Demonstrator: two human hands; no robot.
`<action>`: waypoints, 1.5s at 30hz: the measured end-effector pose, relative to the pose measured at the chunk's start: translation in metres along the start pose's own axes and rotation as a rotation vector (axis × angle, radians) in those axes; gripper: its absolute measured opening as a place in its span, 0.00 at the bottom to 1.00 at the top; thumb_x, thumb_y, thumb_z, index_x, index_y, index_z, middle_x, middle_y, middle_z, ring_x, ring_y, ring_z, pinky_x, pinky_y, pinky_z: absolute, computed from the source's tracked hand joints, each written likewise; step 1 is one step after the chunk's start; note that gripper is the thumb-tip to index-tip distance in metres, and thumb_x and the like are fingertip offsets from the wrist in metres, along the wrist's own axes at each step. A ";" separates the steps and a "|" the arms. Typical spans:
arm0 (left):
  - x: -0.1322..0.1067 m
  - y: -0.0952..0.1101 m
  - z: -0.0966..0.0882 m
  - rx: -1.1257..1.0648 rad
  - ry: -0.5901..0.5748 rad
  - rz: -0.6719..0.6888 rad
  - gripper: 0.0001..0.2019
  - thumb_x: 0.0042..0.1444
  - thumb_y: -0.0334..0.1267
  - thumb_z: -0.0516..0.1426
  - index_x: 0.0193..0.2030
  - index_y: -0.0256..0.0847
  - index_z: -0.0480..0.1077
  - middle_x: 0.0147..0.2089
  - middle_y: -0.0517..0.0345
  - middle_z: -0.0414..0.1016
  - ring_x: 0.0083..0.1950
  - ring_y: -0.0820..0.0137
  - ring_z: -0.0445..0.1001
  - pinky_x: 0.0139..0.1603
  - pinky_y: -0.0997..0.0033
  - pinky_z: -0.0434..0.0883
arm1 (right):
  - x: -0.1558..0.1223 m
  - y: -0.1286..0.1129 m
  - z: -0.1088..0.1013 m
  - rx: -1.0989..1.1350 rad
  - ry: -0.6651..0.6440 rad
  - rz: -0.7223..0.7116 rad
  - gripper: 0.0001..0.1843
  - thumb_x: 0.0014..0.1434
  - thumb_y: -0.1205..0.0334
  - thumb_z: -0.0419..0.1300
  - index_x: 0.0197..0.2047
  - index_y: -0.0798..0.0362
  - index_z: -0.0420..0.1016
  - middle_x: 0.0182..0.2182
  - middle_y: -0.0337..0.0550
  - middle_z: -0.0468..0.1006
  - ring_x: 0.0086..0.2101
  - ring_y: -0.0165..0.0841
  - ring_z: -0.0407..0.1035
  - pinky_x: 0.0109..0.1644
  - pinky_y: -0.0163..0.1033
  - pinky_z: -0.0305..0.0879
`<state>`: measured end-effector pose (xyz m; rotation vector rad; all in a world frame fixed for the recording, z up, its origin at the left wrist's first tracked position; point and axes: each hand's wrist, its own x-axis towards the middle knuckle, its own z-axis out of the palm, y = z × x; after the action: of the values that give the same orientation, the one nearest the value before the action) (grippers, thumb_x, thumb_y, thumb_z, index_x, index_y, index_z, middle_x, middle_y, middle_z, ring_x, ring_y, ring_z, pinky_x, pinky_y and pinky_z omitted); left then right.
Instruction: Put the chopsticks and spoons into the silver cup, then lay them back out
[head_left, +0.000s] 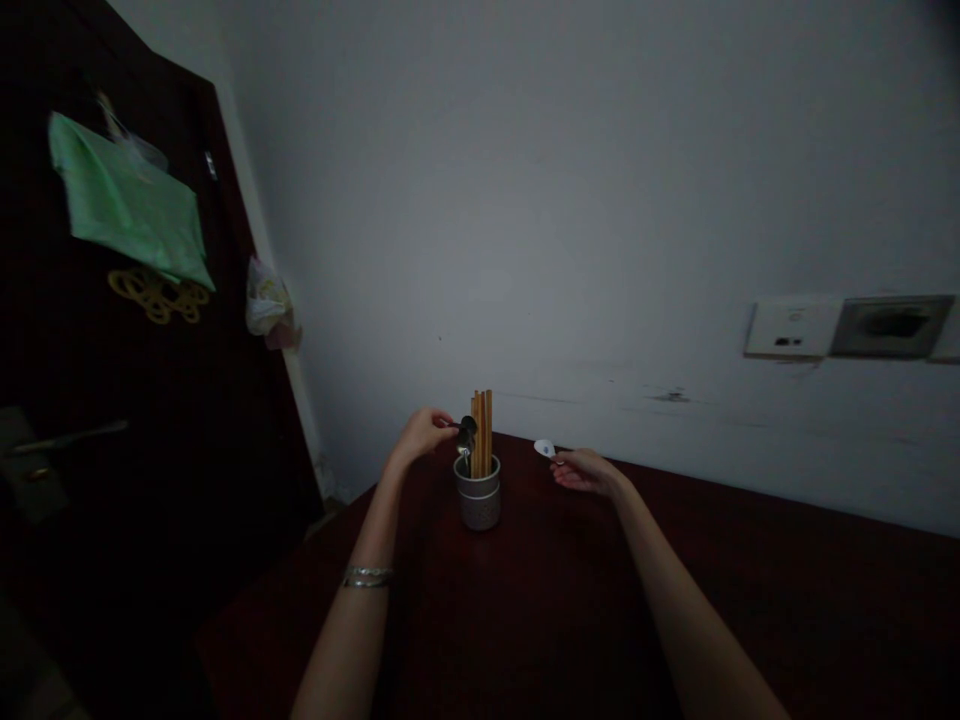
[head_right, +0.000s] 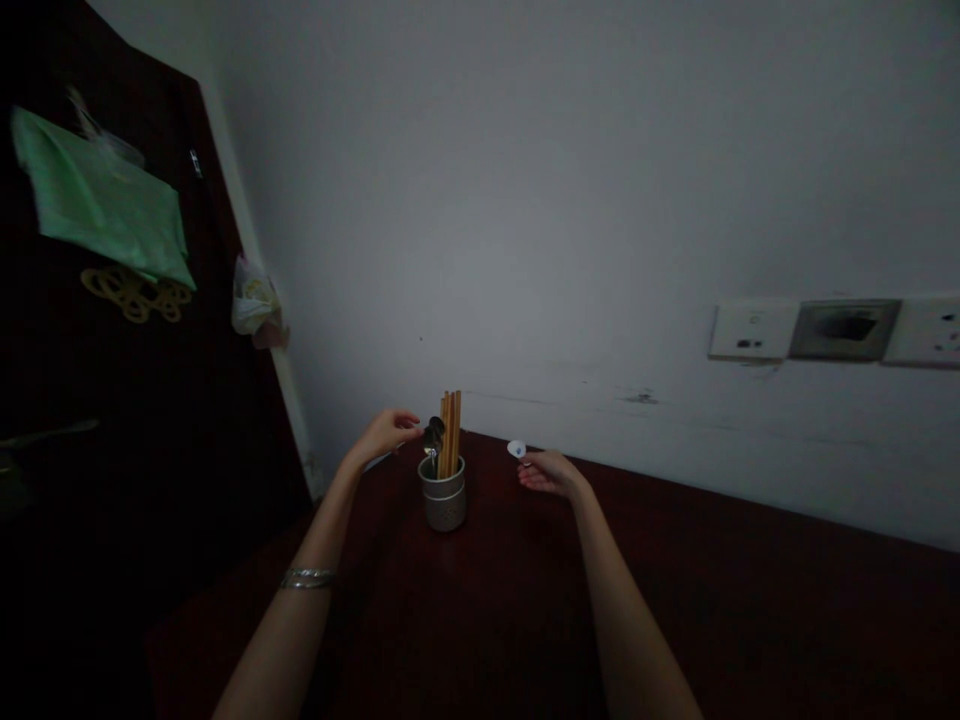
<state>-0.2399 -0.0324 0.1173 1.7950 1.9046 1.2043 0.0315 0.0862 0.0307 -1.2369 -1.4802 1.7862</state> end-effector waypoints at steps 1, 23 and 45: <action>0.000 -0.002 0.003 0.023 0.005 -0.004 0.13 0.40 0.39 0.58 0.33 0.33 0.70 0.25 0.57 0.70 0.20 0.78 0.63 0.14 0.82 0.55 | 0.002 0.003 0.000 0.005 -0.012 0.011 0.09 0.54 0.63 0.54 0.29 0.62 0.68 0.19 0.43 0.72 0.18 0.24 0.68 0.22 0.27 0.67; 0.002 -0.010 0.020 0.099 -0.145 -0.118 0.14 0.46 0.44 0.54 0.24 0.32 0.69 0.20 0.56 0.70 0.17 0.77 0.65 0.15 0.81 0.58 | 0.017 0.029 -0.001 0.097 -0.005 0.057 0.09 0.55 0.64 0.55 0.30 0.64 0.69 0.18 0.42 0.73 0.19 0.25 0.69 0.25 0.27 0.68; -0.002 -0.004 0.008 0.027 -0.095 -0.032 0.15 0.47 0.45 0.53 0.24 0.33 0.72 0.14 0.59 0.65 0.15 0.78 0.61 0.15 0.80 0.54 | 0.016 0.025 -0.014 -0.221 0.235 0.070 0.10 0.52 0.62 0.56 0.29 0.63 0.67 0.13 0.48 0.72 0.16 0.33 0.70 0.19 0.30 0.67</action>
<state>-0.2369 -0.0311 0.1085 1.7949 1.8974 1.0677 0.0409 0.0995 0.0019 -1.5664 -1.5430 1.4888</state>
